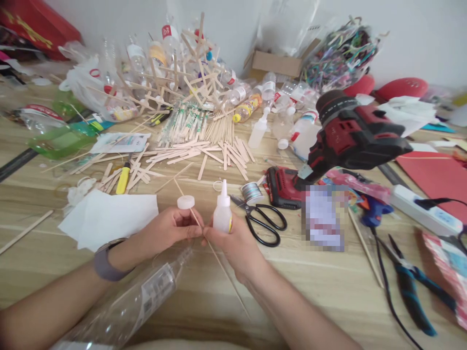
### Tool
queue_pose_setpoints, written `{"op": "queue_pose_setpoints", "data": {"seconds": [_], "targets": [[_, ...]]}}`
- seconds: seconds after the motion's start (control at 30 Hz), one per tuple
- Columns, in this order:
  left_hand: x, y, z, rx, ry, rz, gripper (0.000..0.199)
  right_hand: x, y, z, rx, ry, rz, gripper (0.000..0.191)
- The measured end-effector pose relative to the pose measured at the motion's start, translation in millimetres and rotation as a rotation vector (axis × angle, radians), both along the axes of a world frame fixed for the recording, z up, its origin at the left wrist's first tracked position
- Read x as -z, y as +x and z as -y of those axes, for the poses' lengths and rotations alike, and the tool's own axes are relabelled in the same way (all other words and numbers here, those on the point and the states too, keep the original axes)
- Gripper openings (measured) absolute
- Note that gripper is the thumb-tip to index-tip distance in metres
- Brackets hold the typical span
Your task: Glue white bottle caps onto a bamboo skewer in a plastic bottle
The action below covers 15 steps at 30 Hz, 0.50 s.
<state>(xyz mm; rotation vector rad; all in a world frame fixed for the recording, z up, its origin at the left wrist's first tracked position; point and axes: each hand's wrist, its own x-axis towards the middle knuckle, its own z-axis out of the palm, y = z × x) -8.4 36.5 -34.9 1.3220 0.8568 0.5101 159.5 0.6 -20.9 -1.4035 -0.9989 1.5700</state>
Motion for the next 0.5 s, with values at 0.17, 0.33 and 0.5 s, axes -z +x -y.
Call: {"op": "queue_pose_setpoints", "data": {"seconds": [0.17, 0.33, 0.5], "targets": [[-6.3, 1.2, 3.2, -0.036, 0.007, -0.097, 0.021, 3.7, 1.0, 0.4, 0.023, 0.047, 0.027, 0.014], [-8.4, 1.3, 4.8, -0.067, 0.083, -0.165, 0.026, 5.0, 2.2, 1.1, 0.021, 0.053, 0.075, 0.015], [-10.3, 1.0, 4.7, -0.054, 0.014, -0.172, 0.027, 2.8, 0.8, 1.1, 0.019, 0.051, 0.073, 0.016]]}}
